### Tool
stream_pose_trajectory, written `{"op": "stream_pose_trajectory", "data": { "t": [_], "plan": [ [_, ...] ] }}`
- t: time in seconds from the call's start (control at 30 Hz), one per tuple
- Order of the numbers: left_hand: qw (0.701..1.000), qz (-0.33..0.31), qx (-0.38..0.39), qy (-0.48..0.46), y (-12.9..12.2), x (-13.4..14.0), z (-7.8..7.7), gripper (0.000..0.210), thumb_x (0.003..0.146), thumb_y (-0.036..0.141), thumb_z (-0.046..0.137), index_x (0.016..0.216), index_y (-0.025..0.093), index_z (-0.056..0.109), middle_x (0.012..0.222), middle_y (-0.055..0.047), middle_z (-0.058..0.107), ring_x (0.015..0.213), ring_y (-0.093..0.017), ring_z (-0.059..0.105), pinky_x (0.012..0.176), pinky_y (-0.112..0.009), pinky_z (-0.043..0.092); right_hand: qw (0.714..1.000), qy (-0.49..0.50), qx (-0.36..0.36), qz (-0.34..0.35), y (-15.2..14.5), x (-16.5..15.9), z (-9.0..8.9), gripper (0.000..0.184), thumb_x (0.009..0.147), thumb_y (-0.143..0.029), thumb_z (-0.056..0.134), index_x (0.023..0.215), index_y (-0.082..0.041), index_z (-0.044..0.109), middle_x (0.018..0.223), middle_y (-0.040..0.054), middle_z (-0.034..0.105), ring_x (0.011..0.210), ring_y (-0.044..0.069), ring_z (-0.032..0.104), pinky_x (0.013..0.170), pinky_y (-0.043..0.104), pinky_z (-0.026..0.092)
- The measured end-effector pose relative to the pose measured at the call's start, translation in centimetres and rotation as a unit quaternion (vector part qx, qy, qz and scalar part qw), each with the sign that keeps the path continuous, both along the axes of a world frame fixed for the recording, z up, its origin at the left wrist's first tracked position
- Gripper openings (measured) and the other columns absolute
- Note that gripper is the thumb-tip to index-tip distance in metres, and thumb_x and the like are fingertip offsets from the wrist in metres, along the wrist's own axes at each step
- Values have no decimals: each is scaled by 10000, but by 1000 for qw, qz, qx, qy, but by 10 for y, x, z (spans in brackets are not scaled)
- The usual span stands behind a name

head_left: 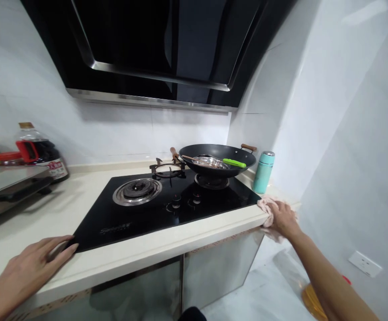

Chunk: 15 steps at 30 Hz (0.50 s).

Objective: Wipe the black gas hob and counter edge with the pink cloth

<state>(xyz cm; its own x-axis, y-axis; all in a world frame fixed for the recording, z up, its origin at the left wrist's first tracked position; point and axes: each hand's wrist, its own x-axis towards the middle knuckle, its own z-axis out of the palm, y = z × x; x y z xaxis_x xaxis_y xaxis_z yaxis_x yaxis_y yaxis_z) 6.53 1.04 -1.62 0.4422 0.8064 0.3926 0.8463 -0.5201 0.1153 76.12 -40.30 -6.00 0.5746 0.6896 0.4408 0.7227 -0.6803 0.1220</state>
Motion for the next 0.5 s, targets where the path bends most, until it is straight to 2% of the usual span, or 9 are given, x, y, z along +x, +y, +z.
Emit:
{"op": "stream_pose_trajectory", "data": {
  "t": [0.13,0.3,0.37,0.5],
  "plan": [
    [1000,-4,-26,-13,3,1,-1,597,843,700,459,1169,297,753,1253,-34,769,1182,-319,675,996,-416,515,998,-33,-28,43,16,-41,7,687,775,-457,807,1378,-221,578,1364,195,543,1145,374,492,966,488,439],
    [999,-10,-30,-16,-16,8,7,612,894,674,467,1208,224,739,1277,-90,749,1191,-313,654,1005,-400,488,989,-51,-50,126,53,-125,10,738,738,-515,866,1377,-252,604,1384,181,552,1144,382,492,933,477,441],
    [999,-15,-35,-22,-28,12,13,612,912,656,465,1220,202,735,1297,-107,738,1223,-312,640,1038,-398,470,982,-55,-44,177,71,-163,10,721,730,-484,887,1361,-258,623,1359,176,572,1117,372,504,932,472,430],
    [998,-1,-46,-46,-43,17,20,582,890,665,473,1172,245,762,1269,-86,744,1228,-319,642,1039,-411,479,949,-54,-3,310,111,-244,13,663,738,-453,901,1321,-266,648,1257,154,616,1028,335,525,873,440,418]
  ]
}}
